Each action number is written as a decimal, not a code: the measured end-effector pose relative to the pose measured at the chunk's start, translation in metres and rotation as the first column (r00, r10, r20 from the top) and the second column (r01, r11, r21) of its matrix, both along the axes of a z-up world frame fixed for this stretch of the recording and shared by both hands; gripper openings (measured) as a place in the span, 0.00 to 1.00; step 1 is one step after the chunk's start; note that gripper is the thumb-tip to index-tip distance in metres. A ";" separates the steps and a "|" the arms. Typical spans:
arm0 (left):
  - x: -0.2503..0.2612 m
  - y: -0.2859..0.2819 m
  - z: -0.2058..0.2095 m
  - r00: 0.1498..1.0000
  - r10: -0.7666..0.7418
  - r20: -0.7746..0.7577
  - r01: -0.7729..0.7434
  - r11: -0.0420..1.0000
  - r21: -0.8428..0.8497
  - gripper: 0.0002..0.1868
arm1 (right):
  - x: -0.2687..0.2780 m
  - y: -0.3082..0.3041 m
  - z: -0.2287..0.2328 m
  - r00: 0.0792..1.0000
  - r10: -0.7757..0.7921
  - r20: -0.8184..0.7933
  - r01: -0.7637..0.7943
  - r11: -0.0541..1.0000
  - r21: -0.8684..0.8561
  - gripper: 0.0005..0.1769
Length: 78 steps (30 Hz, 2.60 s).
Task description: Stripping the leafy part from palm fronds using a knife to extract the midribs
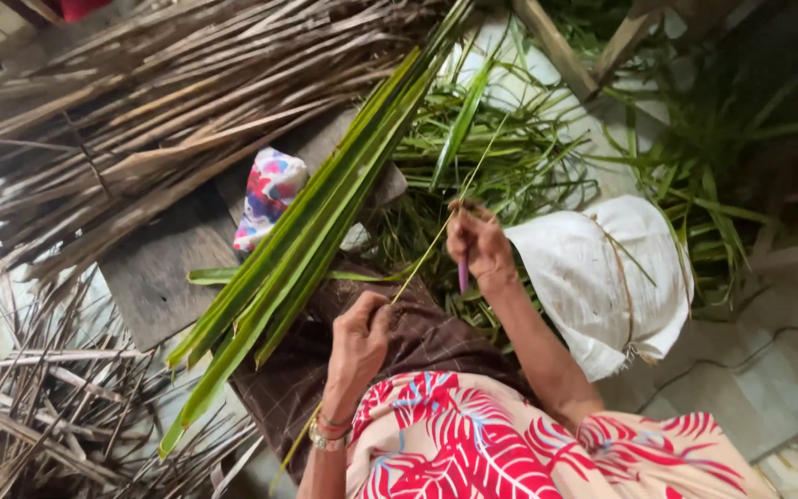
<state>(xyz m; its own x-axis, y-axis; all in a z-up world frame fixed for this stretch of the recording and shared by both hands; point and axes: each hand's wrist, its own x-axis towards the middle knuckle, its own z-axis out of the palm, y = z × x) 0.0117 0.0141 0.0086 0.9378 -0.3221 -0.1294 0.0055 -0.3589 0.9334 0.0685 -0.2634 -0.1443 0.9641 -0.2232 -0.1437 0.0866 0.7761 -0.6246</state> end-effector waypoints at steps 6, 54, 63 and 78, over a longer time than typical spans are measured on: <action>-0.006 0.041 0.005 1.000 -0.009 -0.024 0.010 1.000 0.029 0.04 | 0.006 -0.024 0.021 1.000 0.007 0.023 -0.006 0.999 -0.033 0.09; 0.020 0.063 0.007 0.911 0.381 -0.156 -0.411 0.822 -0.395 0.08 | -0.063 0.039 0.057 0.887 0.356 -0.294 -0.445 0.829 -0.339 0.26; 0.011 0.028 -0.006 0.959 0.279 -0.038 -0.269 0.866 -0.421 0.04 | -0.053 0.132 0.150 0.918 0.394 -0.043 -0.376 0.830 -0.412 0.25; -0.039 0.081 0.008 0.973 0.232 -0.003 -0.229 0.957 -0.177 0.04 | -0.010 0.055 0.152 0.983 0.177 -0.040 -0.176 0.866 -0.468 0.13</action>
